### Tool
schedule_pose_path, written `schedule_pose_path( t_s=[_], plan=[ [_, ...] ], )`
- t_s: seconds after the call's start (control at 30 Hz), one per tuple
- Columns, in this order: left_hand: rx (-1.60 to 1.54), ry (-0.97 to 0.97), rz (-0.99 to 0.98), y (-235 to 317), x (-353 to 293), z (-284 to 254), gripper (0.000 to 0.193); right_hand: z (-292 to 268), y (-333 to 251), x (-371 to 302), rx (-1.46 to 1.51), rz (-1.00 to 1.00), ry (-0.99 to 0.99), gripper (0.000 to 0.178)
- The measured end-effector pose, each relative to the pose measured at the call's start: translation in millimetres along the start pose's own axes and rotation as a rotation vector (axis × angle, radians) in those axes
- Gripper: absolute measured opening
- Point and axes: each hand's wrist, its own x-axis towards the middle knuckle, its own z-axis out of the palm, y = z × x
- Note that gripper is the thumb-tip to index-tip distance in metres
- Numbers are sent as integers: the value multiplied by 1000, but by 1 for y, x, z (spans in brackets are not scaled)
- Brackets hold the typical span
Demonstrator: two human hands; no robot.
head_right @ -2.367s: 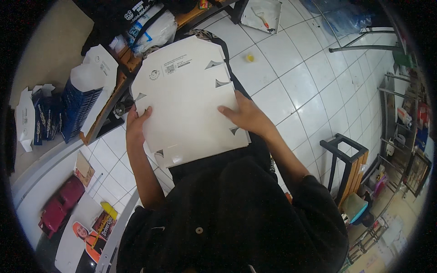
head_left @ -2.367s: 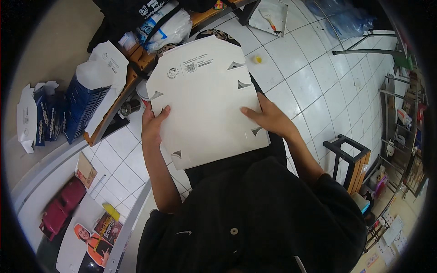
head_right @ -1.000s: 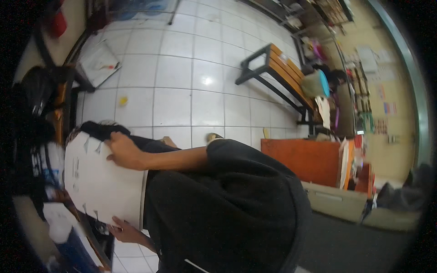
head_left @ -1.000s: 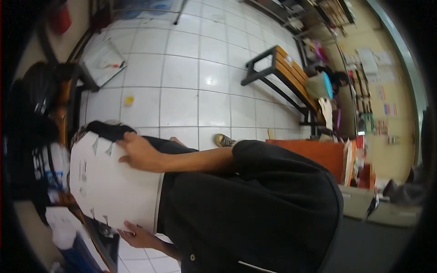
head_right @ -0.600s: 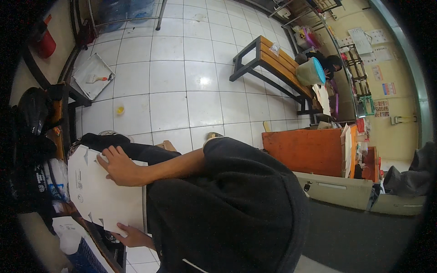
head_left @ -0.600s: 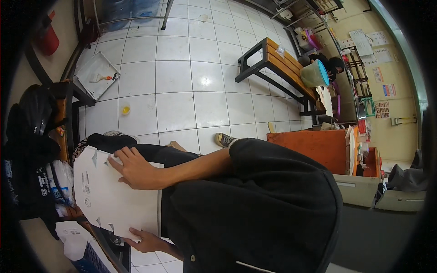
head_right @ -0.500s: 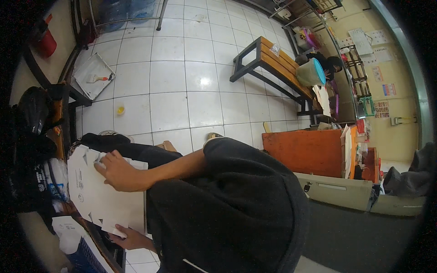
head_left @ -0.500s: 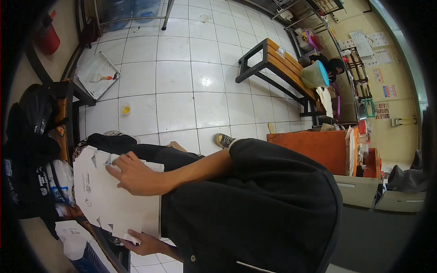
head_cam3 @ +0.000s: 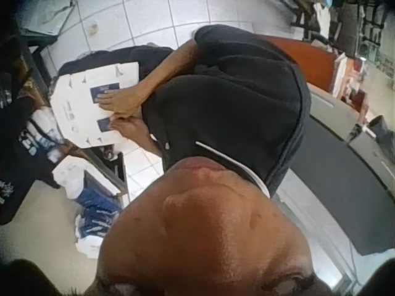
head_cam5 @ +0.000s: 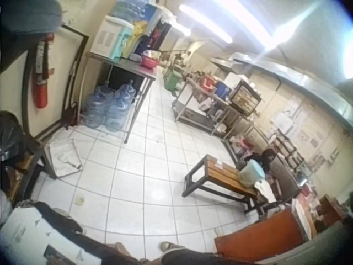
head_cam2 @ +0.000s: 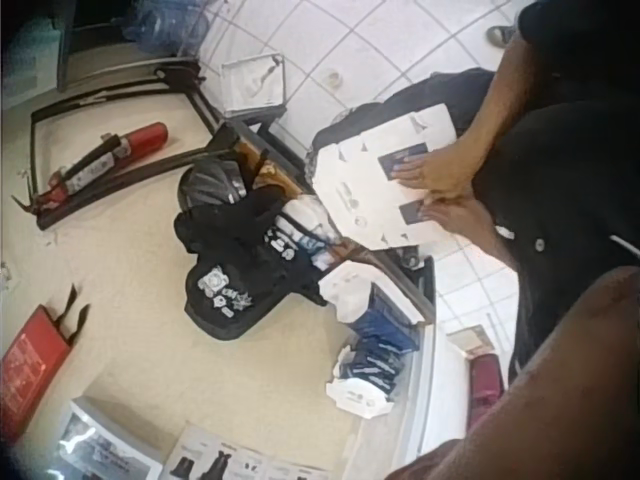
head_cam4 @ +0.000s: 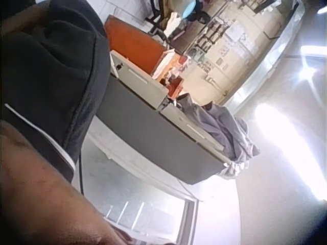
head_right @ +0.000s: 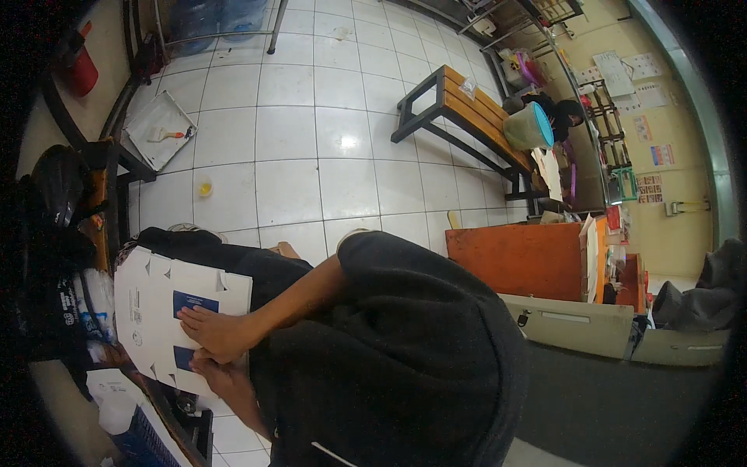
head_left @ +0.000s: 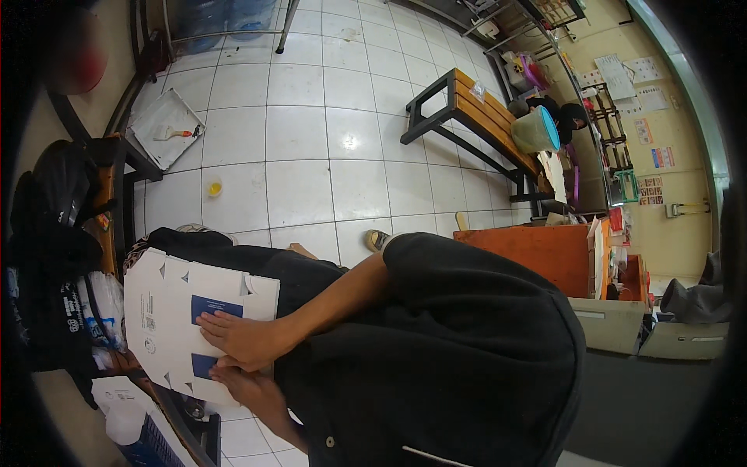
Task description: The person picks up flat cardboard sheets and folds them into boxes, handling blue and white components and stacking the completed boxes on a shelf.
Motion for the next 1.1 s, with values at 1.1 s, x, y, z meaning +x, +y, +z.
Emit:
schedule_pose_path(
  t_s=[1.1],
  plan=[
    [804, 555, 63, -41, 42, 34, 77, -12, 40, 3, -427, -156, 130, 56]
  ],
)
